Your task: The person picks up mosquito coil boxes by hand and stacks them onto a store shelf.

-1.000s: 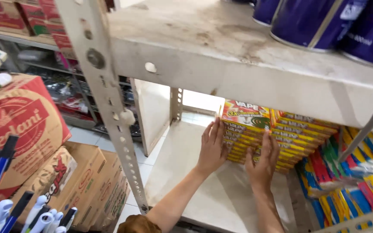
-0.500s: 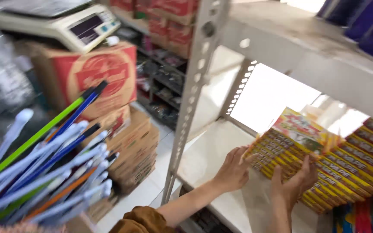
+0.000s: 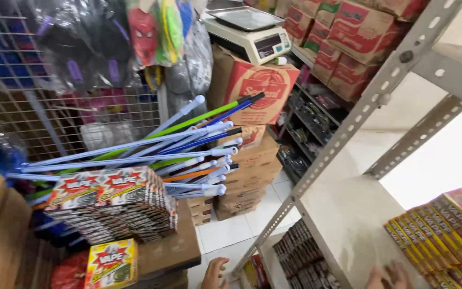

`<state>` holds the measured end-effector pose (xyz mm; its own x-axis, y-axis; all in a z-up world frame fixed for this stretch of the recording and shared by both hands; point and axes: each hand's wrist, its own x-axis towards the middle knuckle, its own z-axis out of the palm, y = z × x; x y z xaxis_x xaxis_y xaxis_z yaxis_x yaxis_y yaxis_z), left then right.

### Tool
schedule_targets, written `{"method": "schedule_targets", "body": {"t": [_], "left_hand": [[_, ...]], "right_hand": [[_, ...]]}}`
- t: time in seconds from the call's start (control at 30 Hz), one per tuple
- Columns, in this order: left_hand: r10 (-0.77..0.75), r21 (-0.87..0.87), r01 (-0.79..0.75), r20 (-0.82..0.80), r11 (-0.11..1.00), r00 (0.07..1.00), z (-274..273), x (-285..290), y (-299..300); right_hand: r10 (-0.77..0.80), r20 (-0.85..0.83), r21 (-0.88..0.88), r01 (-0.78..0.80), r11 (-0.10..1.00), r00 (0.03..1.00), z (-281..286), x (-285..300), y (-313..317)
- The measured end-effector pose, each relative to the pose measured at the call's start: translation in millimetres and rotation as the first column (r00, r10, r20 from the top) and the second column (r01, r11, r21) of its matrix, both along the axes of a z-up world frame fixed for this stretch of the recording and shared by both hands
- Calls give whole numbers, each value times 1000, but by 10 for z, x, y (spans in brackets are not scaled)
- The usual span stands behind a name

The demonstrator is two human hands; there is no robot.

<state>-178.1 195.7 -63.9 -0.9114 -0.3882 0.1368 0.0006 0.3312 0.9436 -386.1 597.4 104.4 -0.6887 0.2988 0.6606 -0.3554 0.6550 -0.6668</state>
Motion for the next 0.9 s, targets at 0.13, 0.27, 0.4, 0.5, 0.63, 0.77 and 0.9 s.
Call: {"method": "schedule_targets", "body": {"t": [0.13,0.27,0.4,0.5,0.63,0.77,0.9], "left_hand": [[303,-90,-305,-43,948,952,-357,1032,-599],[504,-224,-492,-6,841,864,-385,1686,-1200],[675,-421,-635,-69,647,734,-319,2212,-1637],[705,-447,-662,-93,601,703,-132,2210,-2118],[701,-440,-641,-35,629,712,57,2356,-2755],[637,-472,-434,478,767,605,276,2550,-3133],[450,-265,-370,626,891,636,443,2653,-3206]], "right_hand": [[398,12,-133,-393,910,917,-1017,768,-971],[669,522,-216,-676,704,530,-1305,1232,-1912],[760,542,-239,-801,549,359,-1571,2202,-2398],[769,597,-267,-847,459,228,-1523,2417,-3010],[698,715,-391,-809,439,34,-1452,2513,-4148],[708,706,-497,-704,507,12,-1519,2810,-5182],[698,715,-561,-556,613,47,-1724,3354,-5627]]}}
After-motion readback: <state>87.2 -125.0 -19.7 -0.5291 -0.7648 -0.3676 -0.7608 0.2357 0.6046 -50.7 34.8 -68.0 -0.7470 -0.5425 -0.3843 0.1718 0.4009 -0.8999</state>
